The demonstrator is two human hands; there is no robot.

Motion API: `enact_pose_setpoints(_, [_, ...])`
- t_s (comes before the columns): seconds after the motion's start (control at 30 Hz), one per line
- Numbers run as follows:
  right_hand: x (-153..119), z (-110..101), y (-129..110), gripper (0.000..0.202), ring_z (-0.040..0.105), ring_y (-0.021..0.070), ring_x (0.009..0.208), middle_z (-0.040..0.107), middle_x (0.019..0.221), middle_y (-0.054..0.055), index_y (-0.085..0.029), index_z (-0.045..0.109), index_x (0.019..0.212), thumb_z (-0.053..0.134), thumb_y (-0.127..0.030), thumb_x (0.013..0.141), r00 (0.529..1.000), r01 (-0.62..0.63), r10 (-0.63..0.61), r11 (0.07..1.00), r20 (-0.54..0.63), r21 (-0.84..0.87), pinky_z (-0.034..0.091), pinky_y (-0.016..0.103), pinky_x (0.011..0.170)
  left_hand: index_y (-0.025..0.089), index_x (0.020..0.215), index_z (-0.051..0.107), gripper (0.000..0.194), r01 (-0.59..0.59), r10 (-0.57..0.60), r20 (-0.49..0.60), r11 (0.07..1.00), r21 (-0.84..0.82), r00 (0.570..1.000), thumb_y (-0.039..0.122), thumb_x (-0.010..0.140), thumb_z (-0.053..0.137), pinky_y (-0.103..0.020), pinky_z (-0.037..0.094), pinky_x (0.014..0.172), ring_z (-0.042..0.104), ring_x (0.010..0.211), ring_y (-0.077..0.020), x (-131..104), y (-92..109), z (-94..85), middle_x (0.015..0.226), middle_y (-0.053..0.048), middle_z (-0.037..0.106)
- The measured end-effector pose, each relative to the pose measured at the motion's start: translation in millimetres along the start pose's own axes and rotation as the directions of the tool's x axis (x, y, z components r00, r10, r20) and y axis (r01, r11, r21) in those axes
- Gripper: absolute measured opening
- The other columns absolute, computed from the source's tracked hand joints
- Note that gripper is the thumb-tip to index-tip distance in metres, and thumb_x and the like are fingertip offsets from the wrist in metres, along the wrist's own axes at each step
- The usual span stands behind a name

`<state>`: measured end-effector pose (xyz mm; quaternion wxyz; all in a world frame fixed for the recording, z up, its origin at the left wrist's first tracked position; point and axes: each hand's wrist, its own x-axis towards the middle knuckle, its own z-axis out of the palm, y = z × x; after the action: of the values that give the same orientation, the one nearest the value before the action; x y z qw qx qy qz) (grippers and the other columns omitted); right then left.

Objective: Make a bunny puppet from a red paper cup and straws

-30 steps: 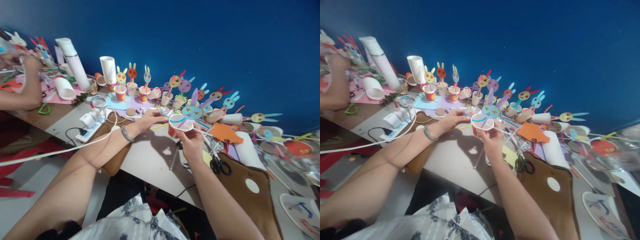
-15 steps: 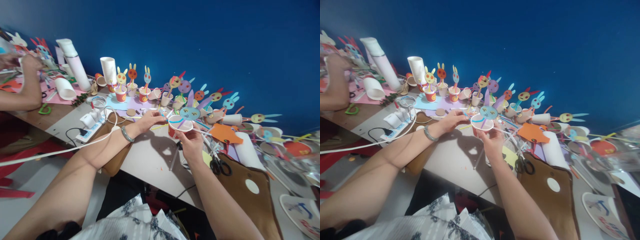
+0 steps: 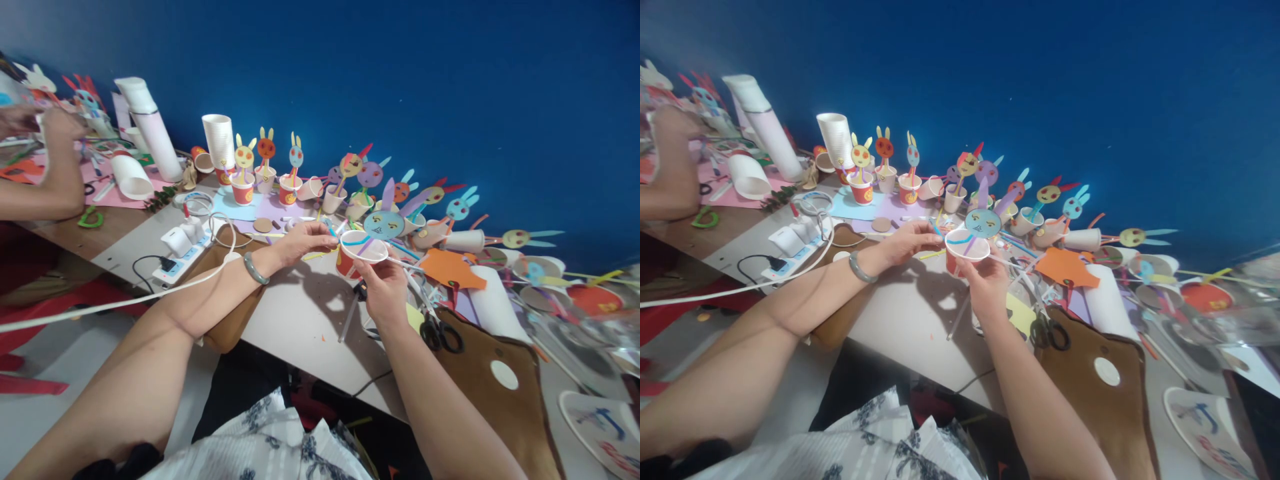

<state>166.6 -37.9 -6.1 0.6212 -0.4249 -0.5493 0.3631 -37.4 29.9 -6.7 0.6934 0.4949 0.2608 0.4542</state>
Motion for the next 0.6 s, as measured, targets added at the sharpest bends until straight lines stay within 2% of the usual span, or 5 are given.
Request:
enact_pose_setpoints(0.23, [0.1,-0.2,1.1,0.058,0.076,0.0290,0.114,0.084,0.116,0.009,-0.024,0.077,0.117,0.097,-0.055,0.073,0.999,-0.039,0.039,0.998,-0.003,0.040,0.055,0.050,0.112,0.016,0.094,0.079,0.045,-0.071,0.071,-0.017,0.997,-0.031,0.997,0.043,0.067,0.102,-0.038,0.054,0.098,0.071,0.092,-0.0153,-5.3,12.0,4.2,0.094,-0.002,0.077])
enact_pose_setpoints(0.43, [0.4,-3.2,6.2,0.060,0.077,0.0281,0.106,0.084,0.111,0.008,-0.023,0.077,0.119,0.097,-0.056,0.073,0.999,-0.049,0.049,0.999,-0.025,0.005,0.060,0.046,0.100,0.016,0.083,0.079,0.045,-0.138,0.135,-0.073,0.990,-0.036,0.988,0.052,0.067,0.101,-0.038,0.055,0.096,0.070,0.085,-0.0146,-4.5,15.3,4.8,0.085,-0.002,0.075])
enact_pose_setpoints(0.6, [0.4,-3.7,6.3,0.059,0.077,0.0279,0.105,0.084,0.110,0.008,-0.025,0.077,0.121,0.095,-0.056,0.075,0.999,-0.034,0.034,0.999,-0.011,-0.026,0.060,0.046,0.099,0.017,0.078,0.078,0.046,-0.153,0.151,-0.100,0.988,-0.010,0.983,0.054,0.064,0.101,-0.037,0.055,0.094,0.069,0.082,-0.0138,-5.3,15.2,6.8,0.081,-0.001,0.076])
